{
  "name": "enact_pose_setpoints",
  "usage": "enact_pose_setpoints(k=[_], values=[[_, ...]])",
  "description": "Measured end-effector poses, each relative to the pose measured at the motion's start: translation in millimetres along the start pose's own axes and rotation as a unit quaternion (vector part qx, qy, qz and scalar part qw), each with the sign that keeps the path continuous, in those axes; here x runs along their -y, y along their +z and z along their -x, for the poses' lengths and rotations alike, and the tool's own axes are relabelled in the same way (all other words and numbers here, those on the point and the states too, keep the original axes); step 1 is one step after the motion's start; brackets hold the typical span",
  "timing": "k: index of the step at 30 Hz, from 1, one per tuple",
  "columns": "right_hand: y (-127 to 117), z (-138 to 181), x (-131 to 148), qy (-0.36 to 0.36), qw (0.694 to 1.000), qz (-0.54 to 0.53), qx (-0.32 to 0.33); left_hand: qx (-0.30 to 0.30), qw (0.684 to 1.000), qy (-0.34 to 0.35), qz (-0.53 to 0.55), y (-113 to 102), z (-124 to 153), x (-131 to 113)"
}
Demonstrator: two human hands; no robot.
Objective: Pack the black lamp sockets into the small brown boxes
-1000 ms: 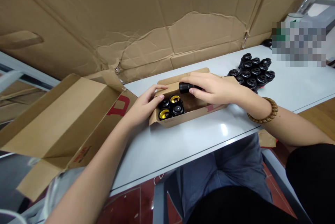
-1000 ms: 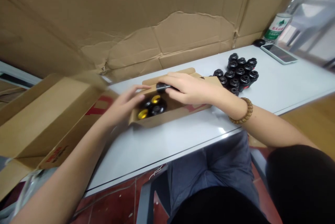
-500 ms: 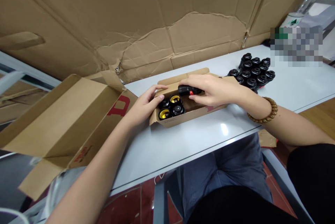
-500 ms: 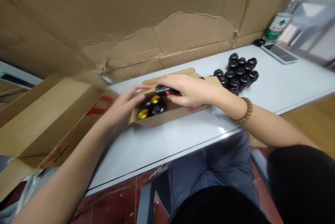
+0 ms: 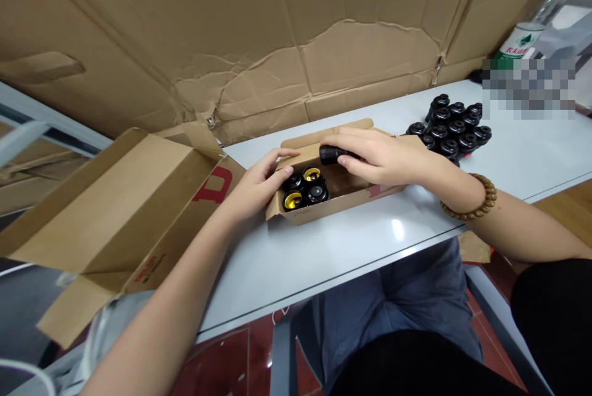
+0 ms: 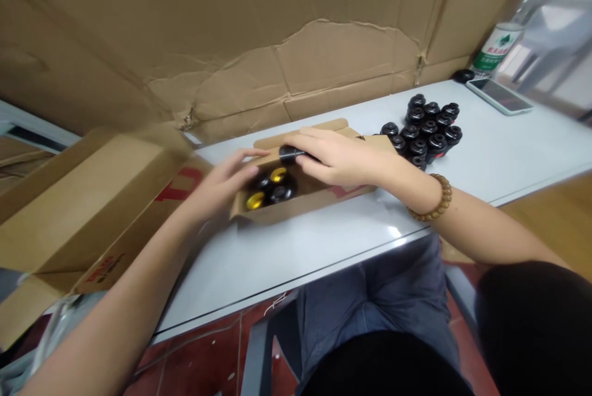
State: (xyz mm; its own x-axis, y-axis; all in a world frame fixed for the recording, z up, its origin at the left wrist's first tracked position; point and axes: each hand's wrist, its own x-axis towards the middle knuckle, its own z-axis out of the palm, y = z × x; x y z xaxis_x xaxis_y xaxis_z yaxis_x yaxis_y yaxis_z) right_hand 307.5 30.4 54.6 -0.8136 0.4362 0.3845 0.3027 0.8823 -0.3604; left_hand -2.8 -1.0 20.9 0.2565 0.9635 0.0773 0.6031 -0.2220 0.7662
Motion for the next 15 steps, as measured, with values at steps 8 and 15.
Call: enact_pose_setpoints(k=[8, 15], values=[[1.7, -0.5, 2.1, -0.002, 1.0, -0.006, -0.016, -0.006, 1.0, 0.007, -0.003, 0.5, -0.4, -0.6], [2.9, 0.2, -1.0, -0.048, 0.998, -0.011, -0.032, -0.012, 1.0, 0.016, 0.004, 0.4, -1.5, 4.3]])
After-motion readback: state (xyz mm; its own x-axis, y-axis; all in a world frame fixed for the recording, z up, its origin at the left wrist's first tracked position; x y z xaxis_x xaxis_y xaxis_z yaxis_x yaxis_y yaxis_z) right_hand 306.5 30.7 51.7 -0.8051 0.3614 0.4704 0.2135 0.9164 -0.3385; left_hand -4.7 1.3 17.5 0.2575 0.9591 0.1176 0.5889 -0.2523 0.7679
